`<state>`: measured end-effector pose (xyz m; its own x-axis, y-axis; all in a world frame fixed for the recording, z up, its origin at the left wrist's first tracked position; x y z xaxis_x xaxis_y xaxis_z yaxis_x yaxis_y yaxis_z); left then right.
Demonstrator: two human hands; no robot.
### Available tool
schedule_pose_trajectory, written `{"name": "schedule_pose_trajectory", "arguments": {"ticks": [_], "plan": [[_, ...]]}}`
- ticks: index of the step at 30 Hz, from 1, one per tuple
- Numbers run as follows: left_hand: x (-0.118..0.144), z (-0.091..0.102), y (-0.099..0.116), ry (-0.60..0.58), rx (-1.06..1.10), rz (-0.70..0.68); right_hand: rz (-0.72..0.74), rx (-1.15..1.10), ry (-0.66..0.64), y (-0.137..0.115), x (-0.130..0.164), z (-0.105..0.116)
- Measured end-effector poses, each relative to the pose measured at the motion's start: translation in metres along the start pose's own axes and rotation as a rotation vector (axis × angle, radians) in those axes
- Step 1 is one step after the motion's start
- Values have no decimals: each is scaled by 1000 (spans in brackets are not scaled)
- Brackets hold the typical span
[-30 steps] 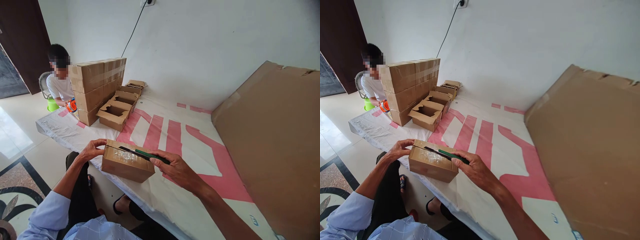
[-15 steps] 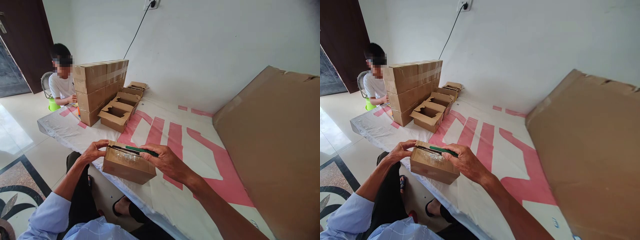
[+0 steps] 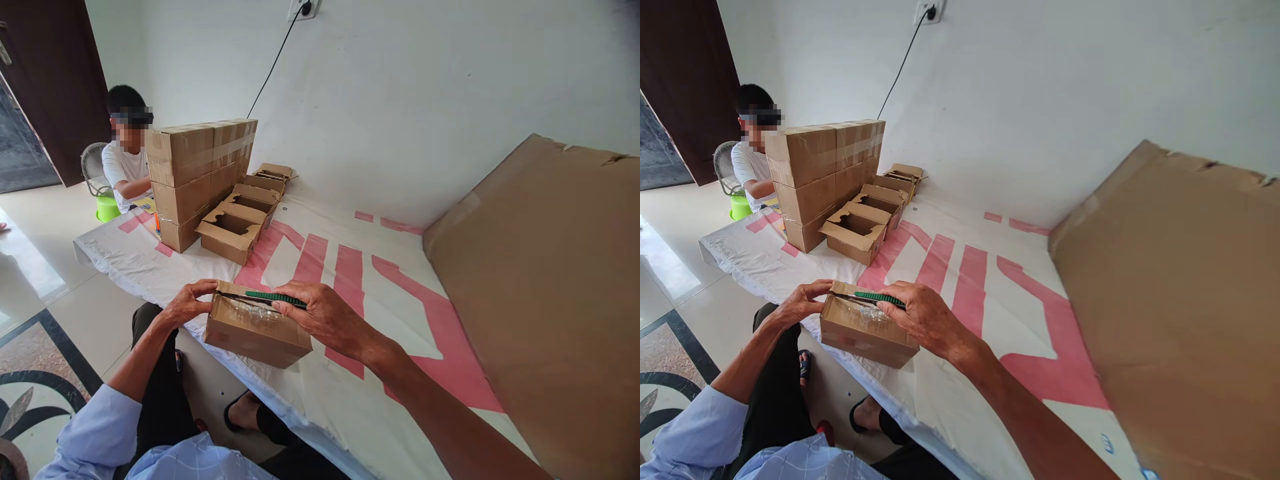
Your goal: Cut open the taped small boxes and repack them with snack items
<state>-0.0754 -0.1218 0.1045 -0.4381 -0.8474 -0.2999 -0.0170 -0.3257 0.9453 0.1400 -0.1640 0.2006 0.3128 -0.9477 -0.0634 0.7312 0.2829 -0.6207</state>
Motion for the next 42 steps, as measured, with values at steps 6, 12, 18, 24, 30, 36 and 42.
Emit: {"name": "schedule_pose_trajectory", "arguments": {"ticks": [6, 12, 18, 24, 30, 36, 42], "plan": [[0, -3, 3, -31, -25, -15, 26, 106, 21, -8, 3, 4], [0, -3, 0, -33, -67, -10, 10, 340, -18, -22, -1, -5], [1, -1, -2, -44, -137, 19, -66, 524, -74, -37, -14, -9], [0, -1, -8, -57, -96, 7, -21, 597, -36, -19, -4, -7], [0, -5, -9, -85, -53, -10, 38, 519, 19, 9, 19, 1], [0, -11, -4, -130, -24, -27, 49, 483, 42, 12, 25, 2], [-6, -15, -1, -155, -78, -63, 3, 572, 10, 7, 13, -13]]}}
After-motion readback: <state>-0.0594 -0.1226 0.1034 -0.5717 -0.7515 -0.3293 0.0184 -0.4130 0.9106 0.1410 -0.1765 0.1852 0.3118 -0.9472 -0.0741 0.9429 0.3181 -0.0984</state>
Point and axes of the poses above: each hand's wrist, its own x-axis away from the middle knuckle, its own z-axis out of the back of the hand, y = z × x, the point moved 10 cm from there along -x, towards the middle knuckle, and after that the axes turned 12 degrees about -z, right-handed, at the moved point
